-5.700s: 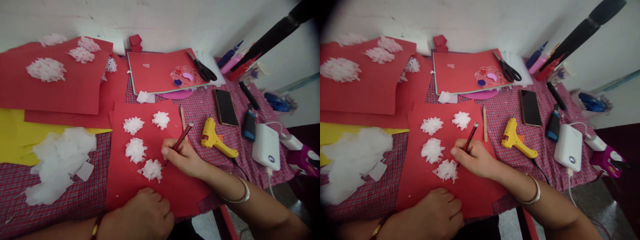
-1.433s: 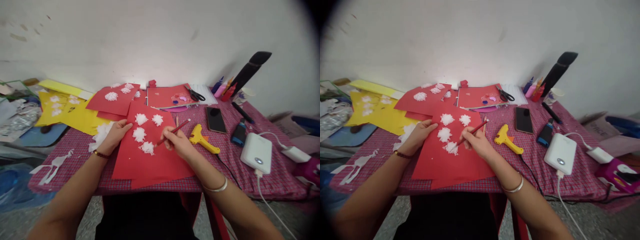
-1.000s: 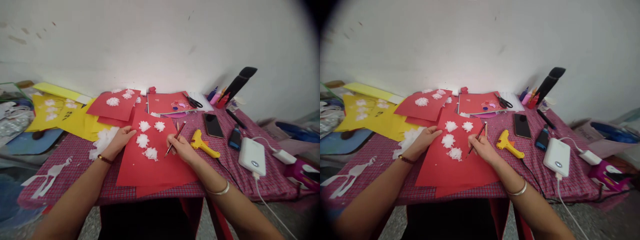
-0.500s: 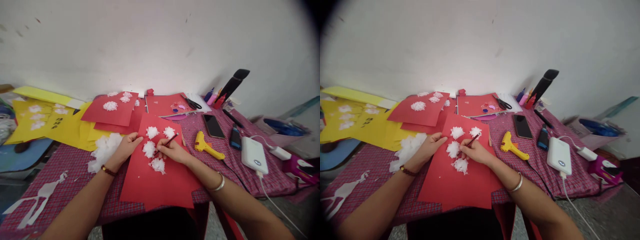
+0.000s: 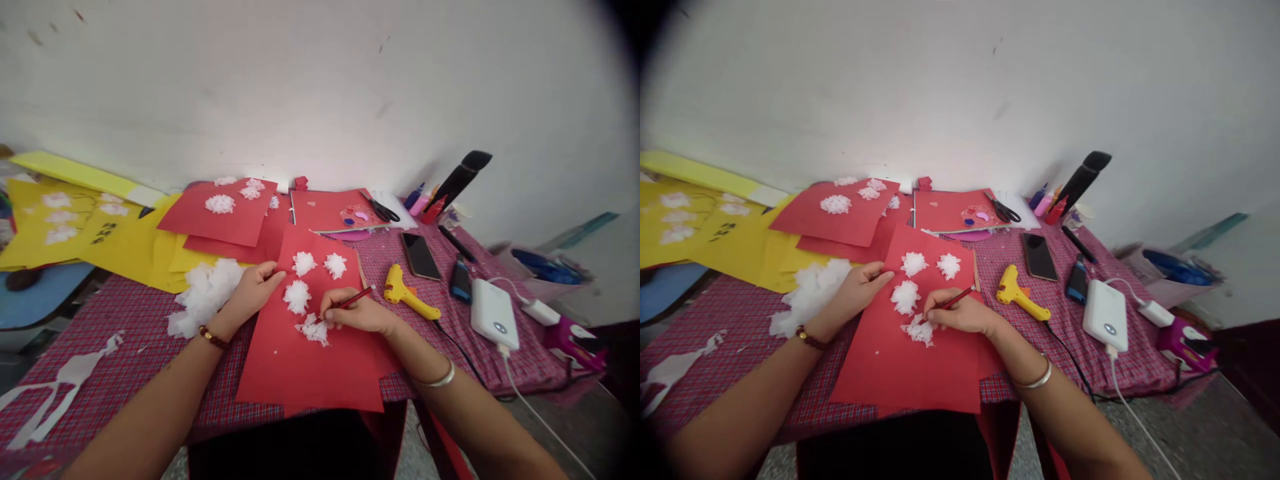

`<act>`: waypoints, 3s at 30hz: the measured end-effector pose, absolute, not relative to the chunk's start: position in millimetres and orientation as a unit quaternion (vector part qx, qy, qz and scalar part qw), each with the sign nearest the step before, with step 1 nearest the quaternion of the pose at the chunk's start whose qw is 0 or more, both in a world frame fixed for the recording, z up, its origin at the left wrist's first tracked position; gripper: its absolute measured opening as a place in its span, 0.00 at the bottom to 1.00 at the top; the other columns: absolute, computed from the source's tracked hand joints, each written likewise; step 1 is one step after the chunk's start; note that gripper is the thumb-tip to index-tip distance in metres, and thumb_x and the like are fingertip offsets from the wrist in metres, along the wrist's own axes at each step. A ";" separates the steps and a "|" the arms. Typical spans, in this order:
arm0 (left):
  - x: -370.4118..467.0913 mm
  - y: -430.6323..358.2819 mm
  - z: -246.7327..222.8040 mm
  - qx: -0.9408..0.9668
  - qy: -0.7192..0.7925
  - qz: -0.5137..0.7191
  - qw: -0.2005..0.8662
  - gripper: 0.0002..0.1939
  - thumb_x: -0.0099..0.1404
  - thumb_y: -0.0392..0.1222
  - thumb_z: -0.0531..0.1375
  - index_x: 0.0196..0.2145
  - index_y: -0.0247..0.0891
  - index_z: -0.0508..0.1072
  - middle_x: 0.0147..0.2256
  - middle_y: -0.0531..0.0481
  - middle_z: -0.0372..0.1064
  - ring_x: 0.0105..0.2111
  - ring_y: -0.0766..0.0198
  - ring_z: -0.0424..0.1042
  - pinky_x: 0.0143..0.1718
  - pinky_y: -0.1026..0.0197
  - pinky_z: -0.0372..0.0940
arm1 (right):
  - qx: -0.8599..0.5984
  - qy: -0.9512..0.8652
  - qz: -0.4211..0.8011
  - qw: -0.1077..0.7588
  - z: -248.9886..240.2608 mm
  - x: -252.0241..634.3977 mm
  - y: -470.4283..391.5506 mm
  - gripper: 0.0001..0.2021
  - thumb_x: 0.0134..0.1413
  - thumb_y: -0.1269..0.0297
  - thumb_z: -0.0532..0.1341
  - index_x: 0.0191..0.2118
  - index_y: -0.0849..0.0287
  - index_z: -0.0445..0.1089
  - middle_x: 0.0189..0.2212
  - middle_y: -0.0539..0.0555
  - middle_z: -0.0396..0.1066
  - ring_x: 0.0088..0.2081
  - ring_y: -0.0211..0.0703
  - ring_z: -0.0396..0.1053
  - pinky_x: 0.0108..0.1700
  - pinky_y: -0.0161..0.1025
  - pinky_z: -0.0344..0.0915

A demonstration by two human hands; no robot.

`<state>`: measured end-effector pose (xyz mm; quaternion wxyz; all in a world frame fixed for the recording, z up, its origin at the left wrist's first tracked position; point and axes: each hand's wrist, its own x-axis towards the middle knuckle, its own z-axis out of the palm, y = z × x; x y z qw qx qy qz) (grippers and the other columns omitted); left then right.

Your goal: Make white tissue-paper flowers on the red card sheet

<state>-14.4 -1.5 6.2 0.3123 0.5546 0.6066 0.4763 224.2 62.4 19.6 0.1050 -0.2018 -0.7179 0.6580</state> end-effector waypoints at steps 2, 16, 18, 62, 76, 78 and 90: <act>-14.2 -1.9 7.6 0.561 0.602 0.485 0.295 0.16 0.61 0.47 0.56 0.21 0.39 0.57 0.21 0.58 0.51 0.22 0.69 0.52 0.23 0.65 0.48 | -0.229 -0.692 0.660 0.182 16.6 223.1 62.5 0.08 0.54 0.62 0.60 0.31 0.62 0.68 0.20 0.48 0.68 0.21 0.33 0.65 0.25 0.31 0.61; -8.6 2.1 1.0 0.556 0.637 0.448 0.292 0.12 0.56 0.43 0.57 0.20 0.39 0.59 0.19 0.58 0.52 0.21 0.67 0.54 0.22 0.65 0.47 | -0.341 -0.684 0.588 0.264 11.2 207.1 53.8 0.04 0.45 0.67 0.54 0.23 0.58 0.63 0.14 0.44 0.60 0.17 0.33 0.57 0.21 0.31 0.53; -8.5 2.9 1.0 0.549 0.632 0.465 0.289 0.05 0.55 0.42 0.58 0.25 0.39 0.66 0.21 0.57 0.59 0.24 0.65 0.61 0.24 0.65 0.52 | -0.336 -0.693 0.583 0.259 11.5 207.0 52.8 0.04 0.45 0.68 0.54 0.23 0.57 0.63 0.14 0.44 0.60 0.18 0.33 0.57 0.22 0.32 0.54; -5.8 2.0 9.3 0.591 0.682 0.363 0.231 0.03 0.58 0.39 0.53 0.30 0.37 0.64 0.23 0.58 0.54 0.24 0.67 0.55 0.26 0.63 0.48 | -0.320 -0.687 0.618 0.208 7.6 201.9 54.1 0.04 0.52 0.67 0.54 0.27 0.58 0.63 0.16 0.46 0.67 0.17 0.33 0.62 0.22 0.31 0.61; -6.8 2.7 7.8 0.599 0.681 0.359 0.222 0.04 0.58 0.40 0.53 0.27 0.38 0.61 0.22 0.58 0.52 0.24 0.67 0.53 0.26 0.64 0.48 | -0.317 -0.701 0.611 0.188 12.0 200.2 50.8 0.05 0.52 0.67 0.54 0.27 0.57 0.62 0.17 0.46 0.67 0.18 0.33 0.62 0.22 0.31 0.60; -6.8 2.6 8.1 0.601 0.676 0.363 0.221 0.04 0.58 0.40 0.53 0.27 0.38 0.61 0.22 0.58 0.52 0.24 0.67 0.54 0.26 0.64 0.48 | -0.318 -0.696 0.615 0.188 10.8 200.5 51.1 0.04 0.52 0.68 0.53 0.27 0.57 0.63 0.16 0.45 0.66 0.18 0.33 0.62 0.22 0.31 0.61; -6.6 0.5 11.0 0.584 0.671 0.385 0.246 0.04 0.57 0.39 0.54 0.30 0.37 0.67 0.25 0.54 0.65 0.27 0.64 0.62 0.27 0.64 0.55 | -0.340 -0.703 0.591 0.201 13.1 202.7 53.3 0.05 0.46 0.70 0.52 0.24 0.57 0.62 0.12 0.43 0.61 0.16 0.33 0.58 0.20 0.30 0.55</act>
